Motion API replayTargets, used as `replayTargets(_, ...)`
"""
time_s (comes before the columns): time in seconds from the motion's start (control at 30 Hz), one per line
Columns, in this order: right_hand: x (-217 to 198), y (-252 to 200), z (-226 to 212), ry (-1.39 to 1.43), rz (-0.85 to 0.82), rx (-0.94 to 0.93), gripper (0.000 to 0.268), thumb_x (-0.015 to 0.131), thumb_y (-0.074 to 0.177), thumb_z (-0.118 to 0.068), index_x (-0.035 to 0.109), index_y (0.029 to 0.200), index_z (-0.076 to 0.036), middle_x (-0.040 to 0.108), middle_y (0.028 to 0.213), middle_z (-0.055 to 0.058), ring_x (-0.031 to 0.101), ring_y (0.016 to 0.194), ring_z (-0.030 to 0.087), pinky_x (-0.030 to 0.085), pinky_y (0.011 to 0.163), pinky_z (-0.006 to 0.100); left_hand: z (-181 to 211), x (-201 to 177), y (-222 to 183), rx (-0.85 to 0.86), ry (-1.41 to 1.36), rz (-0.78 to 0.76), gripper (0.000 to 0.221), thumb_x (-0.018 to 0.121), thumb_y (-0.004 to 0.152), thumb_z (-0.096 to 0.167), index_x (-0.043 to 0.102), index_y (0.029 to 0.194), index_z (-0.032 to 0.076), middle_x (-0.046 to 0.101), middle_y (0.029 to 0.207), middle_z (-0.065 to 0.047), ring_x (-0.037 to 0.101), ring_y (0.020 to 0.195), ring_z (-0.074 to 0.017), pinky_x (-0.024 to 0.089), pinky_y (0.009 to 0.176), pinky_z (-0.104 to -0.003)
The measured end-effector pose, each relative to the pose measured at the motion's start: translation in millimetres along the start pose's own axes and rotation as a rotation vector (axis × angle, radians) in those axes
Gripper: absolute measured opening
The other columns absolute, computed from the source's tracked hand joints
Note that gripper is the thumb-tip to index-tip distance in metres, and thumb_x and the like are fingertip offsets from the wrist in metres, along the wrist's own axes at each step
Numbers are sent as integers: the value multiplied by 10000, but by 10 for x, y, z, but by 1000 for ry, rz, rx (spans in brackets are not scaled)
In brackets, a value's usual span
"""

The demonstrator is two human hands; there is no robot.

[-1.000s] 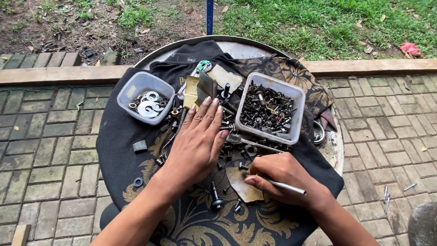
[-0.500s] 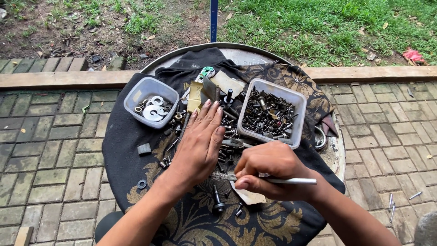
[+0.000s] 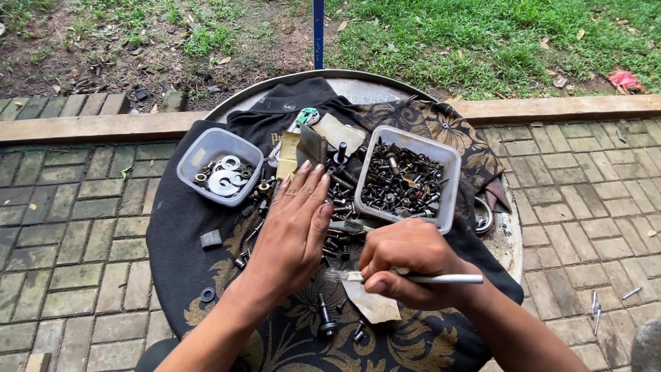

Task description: The person rubs small metal washers and bolts against a piece of sandpaper to remove rust or debris, handling the items one at a time and placing some into a plastic container.

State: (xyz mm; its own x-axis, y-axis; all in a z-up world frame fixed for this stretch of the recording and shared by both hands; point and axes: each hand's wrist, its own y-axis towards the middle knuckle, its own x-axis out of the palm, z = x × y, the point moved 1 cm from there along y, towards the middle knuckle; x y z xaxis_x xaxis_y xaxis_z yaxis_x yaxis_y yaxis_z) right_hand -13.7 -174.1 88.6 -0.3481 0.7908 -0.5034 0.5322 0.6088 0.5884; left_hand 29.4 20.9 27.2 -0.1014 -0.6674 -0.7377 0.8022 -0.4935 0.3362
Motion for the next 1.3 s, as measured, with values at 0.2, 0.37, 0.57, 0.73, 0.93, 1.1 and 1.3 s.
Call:
replayTargets(0.2, -158, -339, 92, -154, -149, 246, 270, 606, 1012, -252, 606, 816, -67, 589, 655, 52, 558, 530, 236, 394, 513, 337, 157, -33, 27, 343, -126, 12, 245, 545, 1008, 200, 705, 941, 27, 764, 924, -118, 696, 828, -239, 483, 704, -388)
replayTargets(0.37, -123, -706, 167, -177, -96, 377, 249, 738, 933, -230, 621, 768, -84, 636, 662, 10, 587, 546, 156, 446, 530, 297, 119, 188, -47, 424, -12, -288, 110, 703, 920, 177, 670, 853, 96, 666, 787, -33, 567, 729, -220, 413, 628, -380)
replayTargets(0.57, -77, -746, 175, -191, -72, 384, 325, 814, 871, -156, 545, 693, -118, 594, 614, -13, 532, 502, 132, 409, 492, 284, 69, 297, -43, 491, -17, -283, 97, 725, 851, 148, 669, 894, 82, 670, 861, -64, 571, 758, -291, 435, 636, -438)
replayTargets(0.73, -63, -756, 179, -163, -92, 363, 212, 763, 816, -56, 569, 745, -102, 573, 625, 11, 484, 508, 186, 421, 507, 309, 3, 411, -71, 519, -16, -288, 82, 694, 901, 154, 753, 914, 98, 733, 955, -46, 626, 779, -289, 463, 672, -438)
replayTargets(0.93, -72, -724, 158, -169, 1, 257, 251, 735, 801, 9, 509, 733, -75, 622, 692, 49, 574, 547, 204, 459, 538, 304, -19, 448, -76, 505, 60, -295, 64, 677, 916, 186, 708, 875, 146, 719, 927, -3, 617, 792, -262, 398, 644, -419)
replayTargets(1.1, -53, -759, 194, -212, -39, 275, 180, 720, 827, -17, 558, 778, -78, 573, 674, 41, 521, 541, 223, 433, 545, 321, -30, 464, -75, 498, 86, -275, 90, 677, 908, 187, 679, 834, 136, 713, 922, -8, 601, 784, -266, 385, 635, -424)
replayTargets(1.3, -29, -789, 217, -233, -47, 266, 191, 703, 801, 4, 539, 766, -88, 561, 668, 27, 505, 543, 213, 417, 542, 321, -39, 480, -80, 466, 68, -296, 65, 689, 889, 183, 643, 879, 137, 646, 859, -28, 599, 780, -279, 375, 621, -438)
